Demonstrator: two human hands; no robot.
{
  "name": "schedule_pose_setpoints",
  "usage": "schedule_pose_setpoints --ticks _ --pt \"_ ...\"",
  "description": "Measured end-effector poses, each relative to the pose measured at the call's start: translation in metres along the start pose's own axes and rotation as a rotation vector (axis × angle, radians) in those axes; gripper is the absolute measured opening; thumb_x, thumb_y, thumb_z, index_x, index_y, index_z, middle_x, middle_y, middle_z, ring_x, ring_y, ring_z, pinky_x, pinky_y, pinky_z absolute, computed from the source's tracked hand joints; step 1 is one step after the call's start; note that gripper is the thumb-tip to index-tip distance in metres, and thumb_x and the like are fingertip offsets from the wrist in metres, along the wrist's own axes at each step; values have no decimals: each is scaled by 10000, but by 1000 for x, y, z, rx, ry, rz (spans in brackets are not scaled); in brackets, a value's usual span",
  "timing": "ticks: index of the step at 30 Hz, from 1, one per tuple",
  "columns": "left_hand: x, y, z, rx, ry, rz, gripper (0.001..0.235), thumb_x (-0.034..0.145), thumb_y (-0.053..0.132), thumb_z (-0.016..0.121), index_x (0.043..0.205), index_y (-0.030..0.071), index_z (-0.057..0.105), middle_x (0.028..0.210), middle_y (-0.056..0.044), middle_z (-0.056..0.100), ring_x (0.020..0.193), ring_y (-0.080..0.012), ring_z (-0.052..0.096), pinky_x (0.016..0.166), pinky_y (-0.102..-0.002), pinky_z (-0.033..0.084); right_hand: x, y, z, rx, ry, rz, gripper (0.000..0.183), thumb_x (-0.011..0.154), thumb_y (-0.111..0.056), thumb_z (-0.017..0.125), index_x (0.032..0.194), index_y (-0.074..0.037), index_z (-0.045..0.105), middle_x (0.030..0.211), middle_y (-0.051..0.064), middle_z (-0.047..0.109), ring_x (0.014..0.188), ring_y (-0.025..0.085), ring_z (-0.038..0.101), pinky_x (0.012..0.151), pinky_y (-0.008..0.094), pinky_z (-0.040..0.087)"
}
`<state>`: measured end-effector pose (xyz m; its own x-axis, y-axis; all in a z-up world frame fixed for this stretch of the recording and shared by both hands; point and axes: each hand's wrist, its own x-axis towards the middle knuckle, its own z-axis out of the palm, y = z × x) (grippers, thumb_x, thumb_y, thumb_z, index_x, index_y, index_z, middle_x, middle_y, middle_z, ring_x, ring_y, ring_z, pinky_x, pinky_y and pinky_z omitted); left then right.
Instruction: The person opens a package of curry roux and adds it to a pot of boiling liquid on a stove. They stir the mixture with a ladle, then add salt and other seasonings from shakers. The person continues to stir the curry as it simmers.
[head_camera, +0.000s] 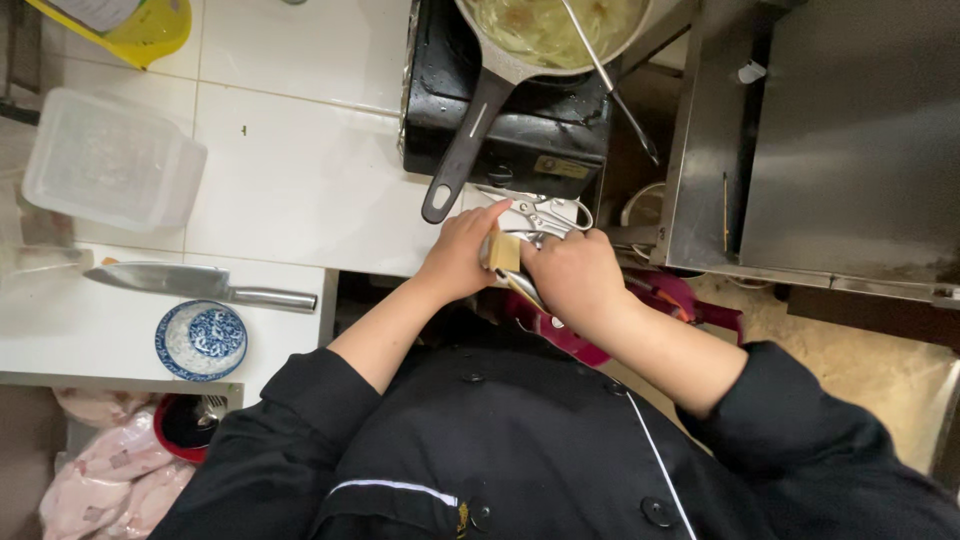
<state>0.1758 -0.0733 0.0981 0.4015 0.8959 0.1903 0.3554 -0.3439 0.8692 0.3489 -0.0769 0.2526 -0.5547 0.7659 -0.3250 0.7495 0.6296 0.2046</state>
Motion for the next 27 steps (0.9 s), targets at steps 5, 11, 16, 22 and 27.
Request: schedule_pose_setpoints --ticks 5,11,16,22,27 --pt "-10 15 -4 -35 55 3 1050 611 177 927 1514 135 392 1194 -118 585 1120 -344 578 948 -442 447 -2 7 -13 45 26 -157 122 806 -182 675 919 -141 695 772 61 717 790 272 698 693 422 525" --pt "-10 31 -8 -23 103 -2 1079 630 310 940 1524 117 366 1441 -148 498 1306 -383 508 1076 -475 417 -12 42 -36 489 193 -156 419 668 -147 809 1083 -156 754 805 69 727 781 307 649 710 421 531" --pt "-18 62 -33 -126 193 220 1069 679 364 877 1526 26 319 1484 -226 414 1358 -448 430 1121 -520 365 -23 47 -22 631 349 -116 422 725 -120 815 1139 -128 732 907 97 728 883 310 673 787 418 552" --pt "4 87 -43 13 133 148 316 931 229 773 1220 167 662 1149 6 721 1164 -226 643 1087 -401 400 -36 41 -5 750 366 -49 387 786 -79 778 1164 -90 697 989 107 725 890 296 719 753 376 583" --pt "26 101 -57 68 -2 78 437 782 263 827 1172 136 677 1027 28 736 1136 -223 623 1058 -455 327 -45 43 0 853 413 -24 359 821 -40 756 1171 -78 687 1056 116 727 889 271 735 743 343 597"
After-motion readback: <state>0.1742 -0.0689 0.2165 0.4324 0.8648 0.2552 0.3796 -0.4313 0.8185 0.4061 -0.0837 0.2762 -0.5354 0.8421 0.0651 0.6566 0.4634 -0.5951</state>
